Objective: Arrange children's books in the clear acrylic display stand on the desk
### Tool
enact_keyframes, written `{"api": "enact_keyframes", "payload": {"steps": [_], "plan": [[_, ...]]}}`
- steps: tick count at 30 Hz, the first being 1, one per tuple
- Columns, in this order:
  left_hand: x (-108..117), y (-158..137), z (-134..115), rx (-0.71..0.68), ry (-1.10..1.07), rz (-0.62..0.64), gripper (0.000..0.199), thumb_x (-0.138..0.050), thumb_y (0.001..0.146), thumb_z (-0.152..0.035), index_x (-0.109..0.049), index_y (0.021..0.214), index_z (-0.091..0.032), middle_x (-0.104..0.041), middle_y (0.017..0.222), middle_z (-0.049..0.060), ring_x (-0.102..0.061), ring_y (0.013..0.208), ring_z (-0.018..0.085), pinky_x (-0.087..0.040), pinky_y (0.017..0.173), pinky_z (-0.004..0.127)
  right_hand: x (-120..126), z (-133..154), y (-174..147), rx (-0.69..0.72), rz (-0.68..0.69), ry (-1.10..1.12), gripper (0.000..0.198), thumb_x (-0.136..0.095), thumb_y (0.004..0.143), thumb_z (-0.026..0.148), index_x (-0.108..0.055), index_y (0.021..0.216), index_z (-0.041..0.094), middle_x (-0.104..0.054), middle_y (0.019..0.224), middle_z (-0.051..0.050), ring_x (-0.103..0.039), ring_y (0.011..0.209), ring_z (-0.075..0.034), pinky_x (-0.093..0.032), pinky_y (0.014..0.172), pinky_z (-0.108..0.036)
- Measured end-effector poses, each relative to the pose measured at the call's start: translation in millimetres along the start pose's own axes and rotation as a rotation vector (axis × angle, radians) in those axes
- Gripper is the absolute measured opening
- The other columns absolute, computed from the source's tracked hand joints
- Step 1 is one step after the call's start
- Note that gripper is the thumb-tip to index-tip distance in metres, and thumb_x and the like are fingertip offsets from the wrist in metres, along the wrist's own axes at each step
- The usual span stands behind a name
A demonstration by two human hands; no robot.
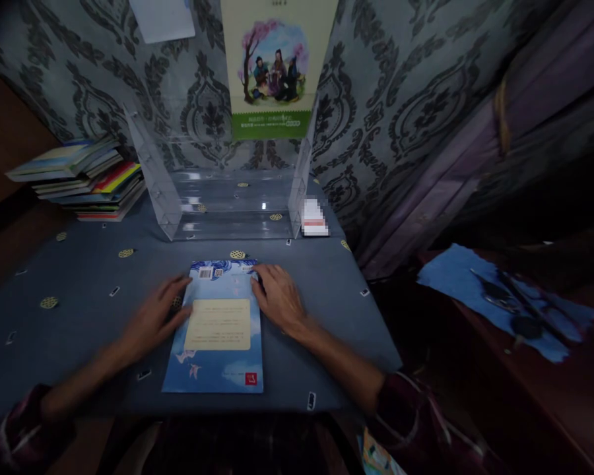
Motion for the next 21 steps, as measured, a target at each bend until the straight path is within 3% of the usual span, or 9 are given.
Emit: {"api": "enact_keyframes", "payload": {"steps": [4,9,12,21], "plan": [[-13,-10,-26,-0.032,-0.123,-0.004,0.043,-0.043,0.105,-0.041,-0.049,0.144,-0.025,-0.046,0.159,0.012,-0.042,0.149,0.029,-0.044,0.119,0.050,2,0,-2,-0.063,-0.041,0.137,0.027,-0.049,0.097,0.027,-0.067,0.117,0.022,-0.073,0.096,-0.008,-0.066,0.089,-0.025,-0.054,0.083,-0.039],[-9,5,-23,0.000,-0.226,-0.008,0.040,-0.043,0.104,-0.040,-0.055,0.139,-0.025,-0.049,0.158,0.011,-0.045,0.148,0.029,-0.045,0.118,0.048,1,-9,-1,-0.192,-0.068,0.354,0.027,-0.051,0.095,0.029,-0.068,0.114,0.021,-0.073,0.091,-0.005,-0.066,0.075,-0.019,-0.054,0.070,-0.032],[-7,22,-22,-0.001,-0.254,-0.006,0.037,-0.046,0.102,-0.041,-0.059,0.133,-0.024,-0.052,0.156,0.010,-0.044,0.149,0.030,-0.045,0.118,0.047,1,-15,4,-0.208,-0.092,0.400,0.027,-0.053,0.093,0.031,-0.070,0.112,0.020,-0.072,0.091,-0.005,-0.066,0.077,-0.020,-0.054,0.070,-0.031],[-19,62,-17,-0.016,-0.257,-0.105,0.031,-0.046,0.099,-0.039,-0.062,0.119,-0.021,-0.059,0.146,0.013,-0.052,0.141,0.029,-0.045,0.116,0.049,-1,-34,20,-0.126,-0.128,0.375,0.028,-0.057,0.090,0.026,-0.073,0.112,0.022,-0.072,0.127,-0.010,-0.069,0.100,-0.024,-0.056,0.090,-0.041]]}}
Point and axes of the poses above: each hand's wrist, its own y-axis towards the middle knuckle, its own x-axis out of the back of the hand, z = x × y, the point moved 5 cm from there along y, towards the middle knuckle
